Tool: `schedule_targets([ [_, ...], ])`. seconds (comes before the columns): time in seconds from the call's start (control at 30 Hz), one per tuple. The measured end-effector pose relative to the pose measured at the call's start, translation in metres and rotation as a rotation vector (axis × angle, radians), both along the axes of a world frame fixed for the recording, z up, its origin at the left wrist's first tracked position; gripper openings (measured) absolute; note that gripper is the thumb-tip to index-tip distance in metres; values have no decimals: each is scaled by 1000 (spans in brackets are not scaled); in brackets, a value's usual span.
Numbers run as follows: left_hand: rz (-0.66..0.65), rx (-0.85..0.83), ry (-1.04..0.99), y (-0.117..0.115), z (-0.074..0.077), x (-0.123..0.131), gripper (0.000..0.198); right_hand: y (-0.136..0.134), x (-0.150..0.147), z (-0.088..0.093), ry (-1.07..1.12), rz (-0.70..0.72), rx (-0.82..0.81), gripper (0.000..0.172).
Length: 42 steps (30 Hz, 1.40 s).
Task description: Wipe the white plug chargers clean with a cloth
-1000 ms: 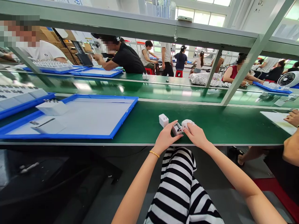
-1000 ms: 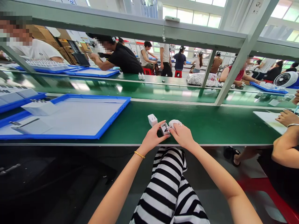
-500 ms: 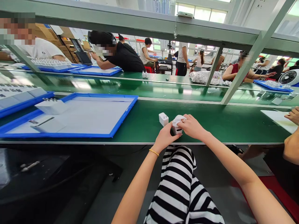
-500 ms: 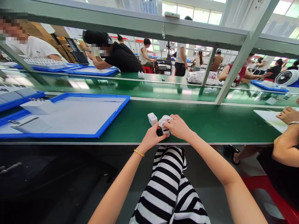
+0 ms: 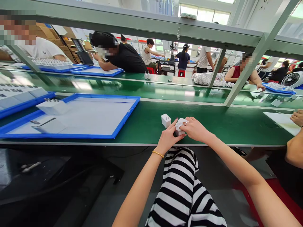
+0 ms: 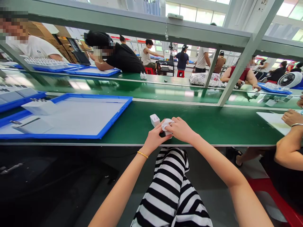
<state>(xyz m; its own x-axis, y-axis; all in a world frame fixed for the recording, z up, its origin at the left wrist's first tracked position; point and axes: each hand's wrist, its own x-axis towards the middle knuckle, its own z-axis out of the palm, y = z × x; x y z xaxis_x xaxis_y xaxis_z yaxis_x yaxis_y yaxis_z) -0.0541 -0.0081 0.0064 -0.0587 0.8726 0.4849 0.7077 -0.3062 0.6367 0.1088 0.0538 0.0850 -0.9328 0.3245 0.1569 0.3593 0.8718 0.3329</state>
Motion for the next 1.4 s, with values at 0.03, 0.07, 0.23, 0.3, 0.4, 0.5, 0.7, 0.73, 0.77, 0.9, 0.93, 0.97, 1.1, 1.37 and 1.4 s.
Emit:
schedule_targets([
  [0.03, -20, 22, 1, 0, 0, 0, 45, -1, 0, 1, 1, 2, -6, 22],
  [0.07, -31, 43, 5, -1, -1, 0, 48, -2, 1, 1, 1, 6, -12, 23],
  [0.23, -29, 93, 50, -3, -4, 0, 47, -4, 2, 3, -12, 19, -33, 21],
  [0.3, -18, 99, 67, -3, -5, 1, 46, -5, 2, 3, -18, 19, -36, 20],
  [0.4, 5, 102, 78, -3, -7, 2, 47, -6, 2, 1, -15, -3, -25, 22],
  [0.5, 30, 140, 90, -2, -9, 2, 49, -1, 2, -5, 19, -46, 0, 24],
  [0.7, 279, 234, -98, 4, -11, -5, 56, 35, -11, -19, 150, -182, -118, 25],
  [0.73, 307, 215, -148, 6, -11, -7, 62, 42, -16, -21, 191, -193, -176, 23],
  [0.77, 313, 181, -194, 8, -10, -8, 69, 48, -20, -24, 238, -193, -239, 22],
  [0.9, 236, 24, -321, 12, -9, -14, 96, 63, -39, -37, 435, -125, -467, 14],
  [0.93, 229, 2, -335, 13, -8, -15, 99, 65, -43, -41, 479, -113, -516, 13],
  [0.97, 227, -13, -344, 12, -7, -15, 101, 66, -46, -45, 524, -107, -563, 12],
  [1.1, 217, -56, -359, 10, -3, -15, 103, 70, -51, -61, 706, -117, -734, 18],
  [1.37, 296, -102, -257, 19, 9, -10, 109, 79, -48, -80, 1080, -127, -1398, 53],
  [1.4, 310, -120, -245, 22, 11, -10, 110, 80, -48, -81, 1120, -134, -1472, 57],
])
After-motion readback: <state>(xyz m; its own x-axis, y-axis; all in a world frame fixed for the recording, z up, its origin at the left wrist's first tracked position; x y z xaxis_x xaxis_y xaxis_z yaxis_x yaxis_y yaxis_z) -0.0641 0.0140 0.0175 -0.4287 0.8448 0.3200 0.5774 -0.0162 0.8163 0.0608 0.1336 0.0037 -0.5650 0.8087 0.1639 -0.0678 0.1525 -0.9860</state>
